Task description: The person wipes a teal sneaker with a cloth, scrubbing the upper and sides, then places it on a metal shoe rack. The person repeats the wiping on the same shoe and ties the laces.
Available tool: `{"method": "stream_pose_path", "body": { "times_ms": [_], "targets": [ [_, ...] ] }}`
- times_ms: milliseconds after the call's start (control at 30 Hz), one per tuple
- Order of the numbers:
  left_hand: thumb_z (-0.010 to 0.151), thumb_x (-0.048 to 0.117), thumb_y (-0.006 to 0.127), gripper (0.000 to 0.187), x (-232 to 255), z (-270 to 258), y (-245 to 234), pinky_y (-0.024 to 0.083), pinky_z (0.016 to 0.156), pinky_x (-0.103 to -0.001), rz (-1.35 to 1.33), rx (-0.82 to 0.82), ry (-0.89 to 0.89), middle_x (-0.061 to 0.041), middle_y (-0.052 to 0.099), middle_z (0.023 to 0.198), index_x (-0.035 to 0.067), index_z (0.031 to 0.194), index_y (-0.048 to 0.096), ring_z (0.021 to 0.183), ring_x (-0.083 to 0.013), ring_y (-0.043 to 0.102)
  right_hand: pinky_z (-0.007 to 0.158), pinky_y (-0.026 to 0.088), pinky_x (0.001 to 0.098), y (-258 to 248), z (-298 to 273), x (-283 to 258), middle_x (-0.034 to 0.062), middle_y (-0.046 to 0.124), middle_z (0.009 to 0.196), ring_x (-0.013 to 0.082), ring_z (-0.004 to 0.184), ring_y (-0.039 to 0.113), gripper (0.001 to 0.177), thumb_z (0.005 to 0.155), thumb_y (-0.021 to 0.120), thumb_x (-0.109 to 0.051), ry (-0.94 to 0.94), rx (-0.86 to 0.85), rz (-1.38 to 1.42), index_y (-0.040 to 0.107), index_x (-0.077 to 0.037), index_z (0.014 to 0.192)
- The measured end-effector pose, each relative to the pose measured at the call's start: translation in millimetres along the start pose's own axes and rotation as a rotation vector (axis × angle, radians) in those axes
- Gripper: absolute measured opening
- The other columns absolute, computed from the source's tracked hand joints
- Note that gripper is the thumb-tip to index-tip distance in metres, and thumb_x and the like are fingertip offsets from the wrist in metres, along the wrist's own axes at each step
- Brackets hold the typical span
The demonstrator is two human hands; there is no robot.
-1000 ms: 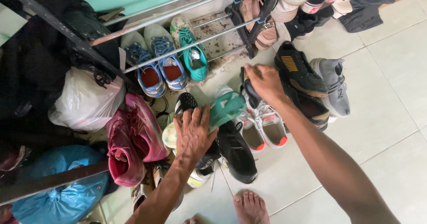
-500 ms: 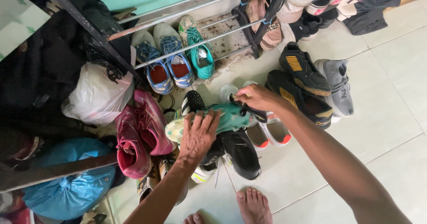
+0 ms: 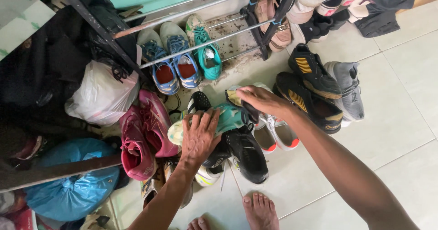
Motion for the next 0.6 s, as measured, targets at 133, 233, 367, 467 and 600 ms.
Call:
{"method": "stream_pose_path", "body": {
  "times_ms": [133, 233, 367, 467, 600],
  "targets": [
    [0.077, 0.041, 0.073, 0.077, -2.0, -0.1, 3.4, 0.032, 0.106, -0.051, -0.025, 0.011, -0.03, -0.005, 0.057, 0.13, 0.017, 0.147, 0.052, 0.117, -0.0238, 0.051, 0.107, 0.044, 0.0623, -5.3, -39.8, -37.7, 0.0344, 0.04, 0.152, 0.0519, 0.137, 0.046, 0.12, 0.068, 0.084, -0.058, -0.12, -0.184, -0.32, 0.028, -0.005, 0.16],
    [0.075, 0.045, 0.073, 0.078, -1.5, 7.4, -5.8, 0.033, 0.103, -0.052, -0.021, 0.042, -0.02, -0.006, 0.056, 0.13, 0.016, 0.145, 0.053, 0.117, -0.0251, 0.051, 0.099, 0.047, 0.0643, -19.3, -53.4, -49.0, 0.0354, 0.061, 0.131, 0.0522, 0.121, 0.061, 0.084, 0.087, 0.071, -0.044, -0.034, -0.087, -0.279, 0.04, -0.001, 0.152],
    [0.094, 0.067, 0.043, 0.063, -3.1, 26.2, -35.7, 0.033, 0.098, -0.053, -0.209, -0.001, -0.119, -0.003, 0.064, 0.109, 0.016, 0.123, 0.066, 0.103, -0.0218, 0.059, 0.105, 0.045, 0.0507, -42.0, -18.1, 10.4, 0.0233, 0.065, 0.13, 0.0408, 0.127, 0.058, 0.07, 0.089, 0.055, -0.067, 0.123, 0.194, -0.049, 0.064, -0.013, 0.133],
    [0.102, 0.064, 0.037, 0.056, -9.6, 38.3, -31.6, 0.041, 0.091, -0.049, -0.255, -0.001, -0.195, 0.005, 0.071, 0.086, 0.022, 0.115, 0.071, 0.088, -0.017, 0.069, 0.108, 0.047, 0.0449, -41.4, 1.9, 23.5, 0.0242, 0.061, 0.132, 0.0387, 0.128, 0.057, 0.066, 0.09, 0.058, -0.064, 0.083, 0.234, 0.074, 0.065, -0.014, 0.133],
    [0.105, 0.048, 0.05, 0.054, -13.1, 49.6, -47.6, 0.048, 0.088, -0.055, -0.526, 0.03, -0.331, -0.004, 0.075, 0.087, 0.008, 0.141, 0.053, 0.088, -0.03, 0.071, 0.089, 0.057, 0.0399, -22.4, -27.1, -23.9, 0.0146, 0.068, 0.114, 0.0272, 0.11, 0.064, 0.053, 0.083, 0.073, -0.055, 0.12, 0.211, 0.11, 0.074, -0.013, 0.115]
  ]
}}
Point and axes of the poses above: each hand's wrist, its own z-axis towards the middle knuckle, its own y-axis out of the palm, x = y × z, the point moved 4 cm from there along z, towards the middle knuckle
